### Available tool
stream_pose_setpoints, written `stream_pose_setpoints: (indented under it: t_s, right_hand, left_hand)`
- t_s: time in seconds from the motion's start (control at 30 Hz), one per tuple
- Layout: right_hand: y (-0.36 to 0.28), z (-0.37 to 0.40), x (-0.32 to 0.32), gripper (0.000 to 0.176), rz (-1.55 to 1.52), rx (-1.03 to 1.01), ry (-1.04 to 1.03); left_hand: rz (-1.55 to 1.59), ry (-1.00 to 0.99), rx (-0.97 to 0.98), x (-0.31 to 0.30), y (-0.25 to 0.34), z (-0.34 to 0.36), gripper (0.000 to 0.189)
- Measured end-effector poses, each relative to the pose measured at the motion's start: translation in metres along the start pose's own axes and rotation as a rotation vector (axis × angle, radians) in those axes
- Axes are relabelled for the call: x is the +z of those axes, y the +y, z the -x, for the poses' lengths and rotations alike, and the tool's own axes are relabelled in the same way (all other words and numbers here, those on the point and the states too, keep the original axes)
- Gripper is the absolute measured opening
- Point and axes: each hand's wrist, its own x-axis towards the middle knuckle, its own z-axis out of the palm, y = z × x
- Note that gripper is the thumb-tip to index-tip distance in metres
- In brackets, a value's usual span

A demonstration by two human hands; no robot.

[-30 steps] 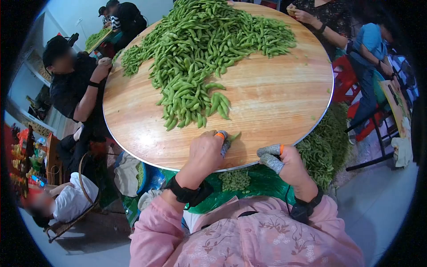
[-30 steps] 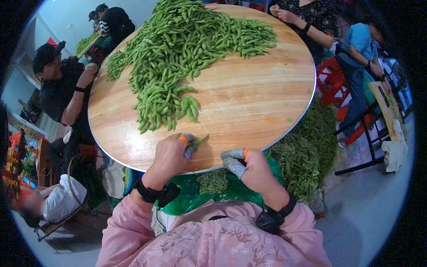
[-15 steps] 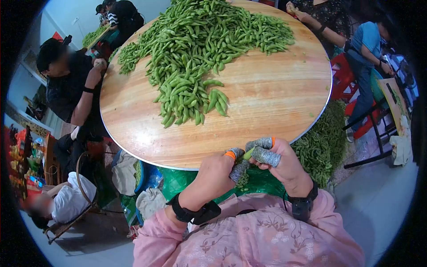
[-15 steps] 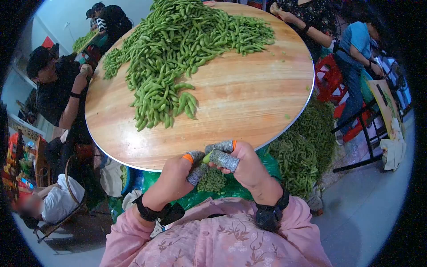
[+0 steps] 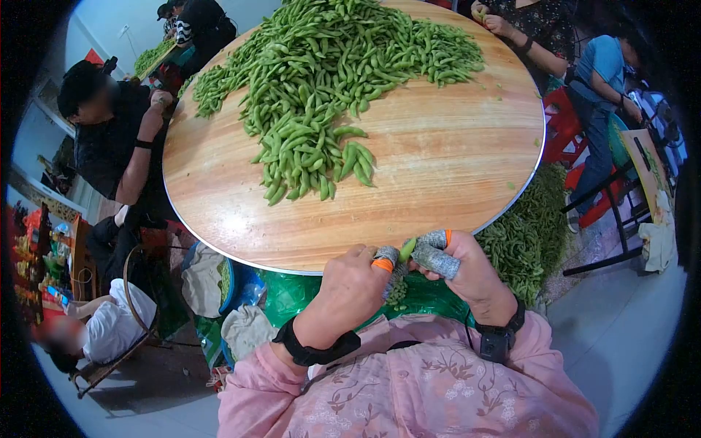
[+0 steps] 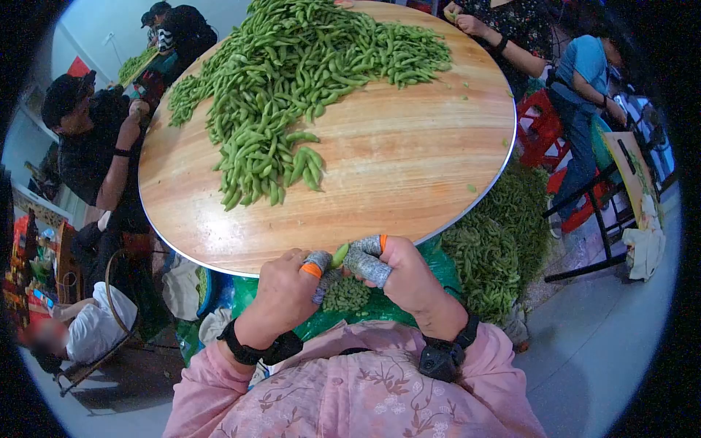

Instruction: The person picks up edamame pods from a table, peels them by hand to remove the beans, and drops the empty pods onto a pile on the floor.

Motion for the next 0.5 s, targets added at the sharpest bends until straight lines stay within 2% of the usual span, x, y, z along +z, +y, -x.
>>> stream_pose_setpoints:
  t_s: [0.17,0.27,0.33,0.37,0.43,0.47,0.5]
  right_hand:
    - [0.002,0.000,0.001,0.014,0.019,-0.014,-0.023]
    - [0.009,-0.003,0.001,0.013,-0.048,-0.065,-0.056]
    - [0.013,-0.004,0.002,0.013,-0.121,-0.105,-0.079]
    - [0.016,-0.003,0.005,0.013,-0.167,-0.132,-0.049]
    - [0.017,-0.002,0.005,0.012,-0.214,-0.159,-0.017]
    - [0.017,-0.002,0.005,0.012,-0.172,-0.151,-0.003]
    - [0.016,-0.003,0.004,0.012,-0.130,-0.142,0.012]
  left_hand:
    - [0.037,0.024,0.013,0.005,0.000,0.003,0.027]
    - [0.161,0.047,-0.023,0.012,0.001,0.007,0.017]
    - [0.863,0.054,-0.260,0.009,0.006,0.006,0.012]
    - [0.863,0.055,-0.260,0.012,0.006,0.007,0.012]
    - [1.250,0.029,-0.433,0.018,0.004,0.011,0.013]
    - [1.249,0.027,-0.430,0.016,0.004,0.009,0.013]
    - [1.030,0.024,-0.372,0.013,0.005,0.006,0.014]
